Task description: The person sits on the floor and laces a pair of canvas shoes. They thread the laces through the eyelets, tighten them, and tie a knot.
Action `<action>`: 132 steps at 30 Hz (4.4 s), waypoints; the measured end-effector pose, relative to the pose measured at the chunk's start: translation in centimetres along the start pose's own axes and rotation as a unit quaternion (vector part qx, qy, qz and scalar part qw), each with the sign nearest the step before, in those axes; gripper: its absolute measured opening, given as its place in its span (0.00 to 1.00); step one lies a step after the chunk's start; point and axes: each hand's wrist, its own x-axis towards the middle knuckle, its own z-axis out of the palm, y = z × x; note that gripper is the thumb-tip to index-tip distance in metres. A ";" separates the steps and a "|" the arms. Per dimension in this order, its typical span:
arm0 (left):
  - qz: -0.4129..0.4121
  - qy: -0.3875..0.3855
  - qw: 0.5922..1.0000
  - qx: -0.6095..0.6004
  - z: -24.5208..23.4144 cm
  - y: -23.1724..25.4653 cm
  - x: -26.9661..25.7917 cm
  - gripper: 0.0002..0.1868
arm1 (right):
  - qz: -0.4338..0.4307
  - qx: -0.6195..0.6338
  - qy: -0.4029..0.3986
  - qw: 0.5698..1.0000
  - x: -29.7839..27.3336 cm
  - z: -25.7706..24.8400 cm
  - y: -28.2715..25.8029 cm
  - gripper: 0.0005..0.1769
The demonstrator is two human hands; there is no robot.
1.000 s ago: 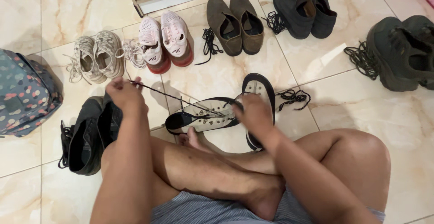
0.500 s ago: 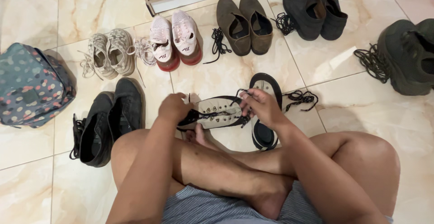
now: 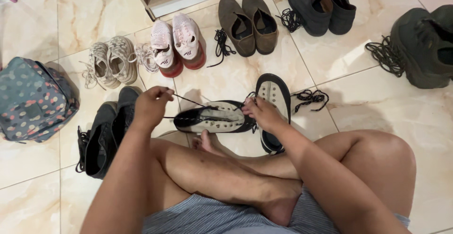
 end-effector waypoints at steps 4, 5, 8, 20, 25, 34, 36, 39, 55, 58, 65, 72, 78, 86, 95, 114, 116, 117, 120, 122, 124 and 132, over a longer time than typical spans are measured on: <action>-0.077 -0.040 0.996 0.011 -1.5 -1.8 0.0 0.15 | -0.072 -0.219 0.014 0.973 -1.7 1.2 -0.6 0.26; -0.102 -0.053 0.993 0.003 -1.6 -2.5 0.1 0.16 | -0.099 -0.215 0.007 0.972 -2.2 1.6 -0.9 0.27; -0.023 -0.009 0.996 -0.088 -1.6 -4.9 1.1 0.10 | -0.126 -0.255 0.010 0.959 -3.5 2.5 -1.7 0.31; -0.163 0.210 0.956 -0.122 -11.5 -12.3 2.3 0.13 | -0.119 -0.263 0.020 0.957 -4.1 2.9 -2.8 0.42; 0.029 0.151 0.967 0.203 -13.1 -9.5 1.4 0.17 | -0.130 -0.299 0.005 0.945 -4.7 2.9 -3.4 0.49; -0.001 0.154 0.969 0.194 -21.5 -9.0 2.3 0.15 | -0.128 -0.364 0.005 0.922 -5.2 3.5 -3.8 0.55; -0.049 0.155 0.976 0.142 -22.1 -9.5 2.0 0.15 | -0.126 -0.365 0.007 0.922 -4.9 3.6 -3.5 0.53; -0.061 0.160 0.973 0.155 -22.1 -10.3 1.9 0.15 | -0.138 -0.372 0.014 0.918 -4.9 3.6 -3.1 0.50; -0.209 0.035 0.953 -0.214 -17.8 -5.3 -4.1 0.06 | -0.122 -0.436 0.062 0.889 -2.3 -2.8 0.1 0.26; -0.203 -0.018 0.921 -0.331 -16.9 -4.1 -5.5 0.06 | -0.086 -0.461 0.073 0.880 -1.9 -3.6 0.3 0.25; -0.272 -0.035 0.883 -0.381 -16.3 -6.9 -5.7 0.08 | -0.187 -0.458 0.085 0.865 -1.5 -5.5 2.8 0.23; -0.012 0.173 0.985 -0.003 -13.8 -5.8 -5.7 0.09 | -0.279 -0.399 0.096 0.868 -1.3 -5.6 4.0 0.23; 0.082 -0.141 0.985 -0.060 1.5 3.0 -5.6 0.15 | -0.220 -0.398 0.108 0.884 -3.2 -4.2 1.3 0.26; 0.025 -0.189 0.955 0.227 12.8 7.4 -4.5 0.19 | -0.245 -0.385 0.045 0.888 -3.2 -2.3 -0.5 0.38; -0.072 -0.205 0.973 0.077 13.0 2.3 -2.3 0.19 | -0.145 -0.322 0.048 0.934 -0.6 -1.9 0.8 0.09; 0.078 -0.242 0.958 -0.129 8.4 13.0 -8.5 0.27 | -0.102 -0.032 -0.145 0.984 -7.7 -2.8 -11.4 0.12; 0.113 -0.239 0.956 -0.128 8.6 12.5 -8.6 0.21 | -0.131 0.007 -0.203 0.970 -8.8 -1.3 -12.0 0.11; 0.118 -0.221 0.966 -0.066 8.7 12.0 -8.4 0.18 | -0.145 0.037 -0.228 0.962 -9.2 -0.8 -12.1 0.10; 0.072 -0.177 0.977 -0.098 7.9 10.0 -6.9 0.12 | -0.156 0.081 -0.232 0.957 -9.9 -1.7 -12.3 0.10; 0.039 -0.139 0.987 -0.074 5.8 8.6 -5.8 0.09 | -0.151 0.107 -0.189 0.964 -10.3 -3.5 -12.3 0.11; 0.055 -0.072 0.996 0.025 2.4 7.8 -4.5 0.08 | -0.143 0.144 -0.126 0.971 -10.6 -5.7 -12.3 0.15; 0.184 0.229 0.929 0.223 -2.0 10.5 -3.4 0.09 | -0.231 0.310 -0.116 0.915 -11.3 -9.3 -13.2 0.14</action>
